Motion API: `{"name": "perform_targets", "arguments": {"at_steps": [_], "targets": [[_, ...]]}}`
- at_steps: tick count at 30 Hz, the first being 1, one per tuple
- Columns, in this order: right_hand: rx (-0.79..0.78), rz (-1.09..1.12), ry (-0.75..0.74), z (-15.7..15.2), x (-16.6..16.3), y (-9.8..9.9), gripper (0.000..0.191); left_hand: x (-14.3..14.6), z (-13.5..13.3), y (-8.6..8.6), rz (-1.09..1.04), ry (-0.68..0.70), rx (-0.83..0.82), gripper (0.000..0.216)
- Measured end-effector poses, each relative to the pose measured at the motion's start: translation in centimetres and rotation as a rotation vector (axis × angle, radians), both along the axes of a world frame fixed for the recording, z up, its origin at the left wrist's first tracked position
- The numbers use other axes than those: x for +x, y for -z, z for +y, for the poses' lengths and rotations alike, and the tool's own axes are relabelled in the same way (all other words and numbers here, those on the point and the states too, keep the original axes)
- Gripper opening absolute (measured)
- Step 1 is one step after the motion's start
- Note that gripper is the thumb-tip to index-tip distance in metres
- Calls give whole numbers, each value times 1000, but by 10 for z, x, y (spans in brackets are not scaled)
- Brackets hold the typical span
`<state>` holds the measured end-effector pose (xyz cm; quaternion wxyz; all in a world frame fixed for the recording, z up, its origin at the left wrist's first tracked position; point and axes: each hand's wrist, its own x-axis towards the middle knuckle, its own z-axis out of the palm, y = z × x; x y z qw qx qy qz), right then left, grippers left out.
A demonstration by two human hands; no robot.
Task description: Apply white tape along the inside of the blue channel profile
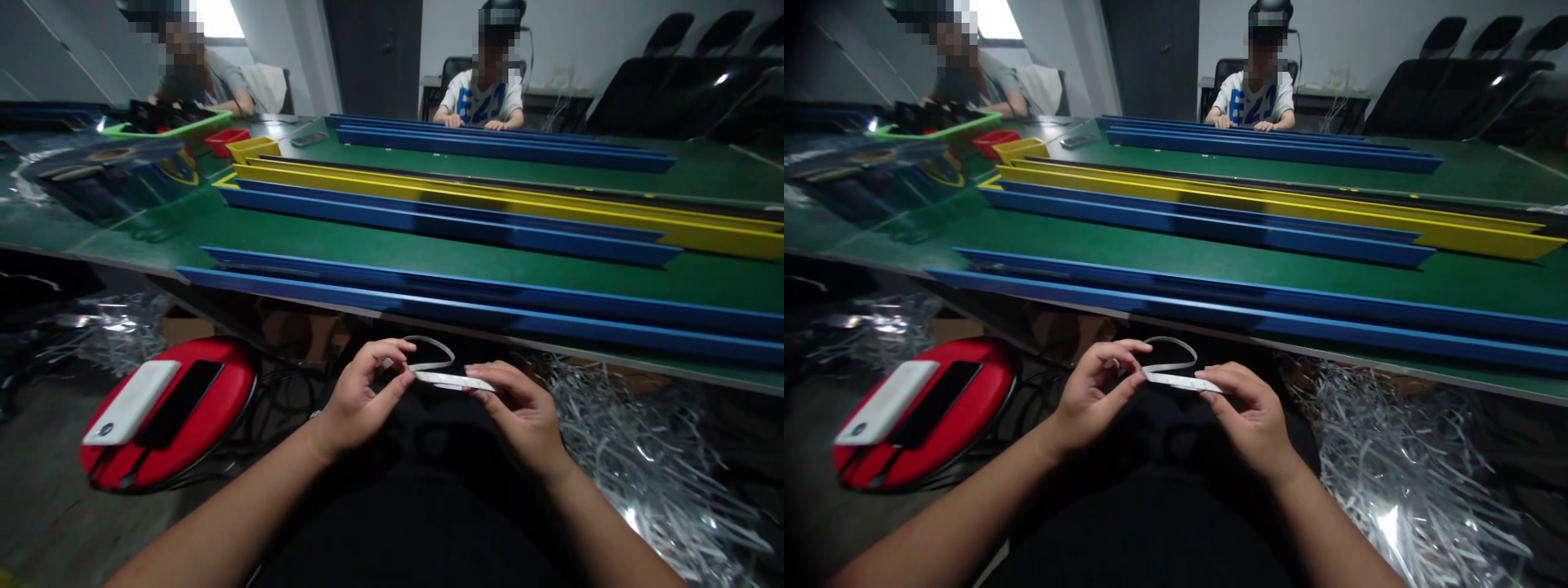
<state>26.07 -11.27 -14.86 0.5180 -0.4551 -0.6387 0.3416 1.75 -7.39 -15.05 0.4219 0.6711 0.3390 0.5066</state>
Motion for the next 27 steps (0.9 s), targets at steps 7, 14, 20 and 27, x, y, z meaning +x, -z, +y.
{"name": "perform_targets", "arguments": {"at_steps": [7, 14, 20, 27], "targets": [[19, -66, 7, 4, 1, 4, 26, -4, 6, -2, 180, 77, -160, 21], [81, -168, -62, 4, -3, 3, 27, -2, 8, -9, 349, 161, -162, 21], [58, -180, -77, 4, -4, 3, 23, -5, 10, -8, 241, 119, -115, 27], [25, -187, -78, 3, -4, 6, 23, 0, 12, -6, 12, 209, -391, 26]]}}
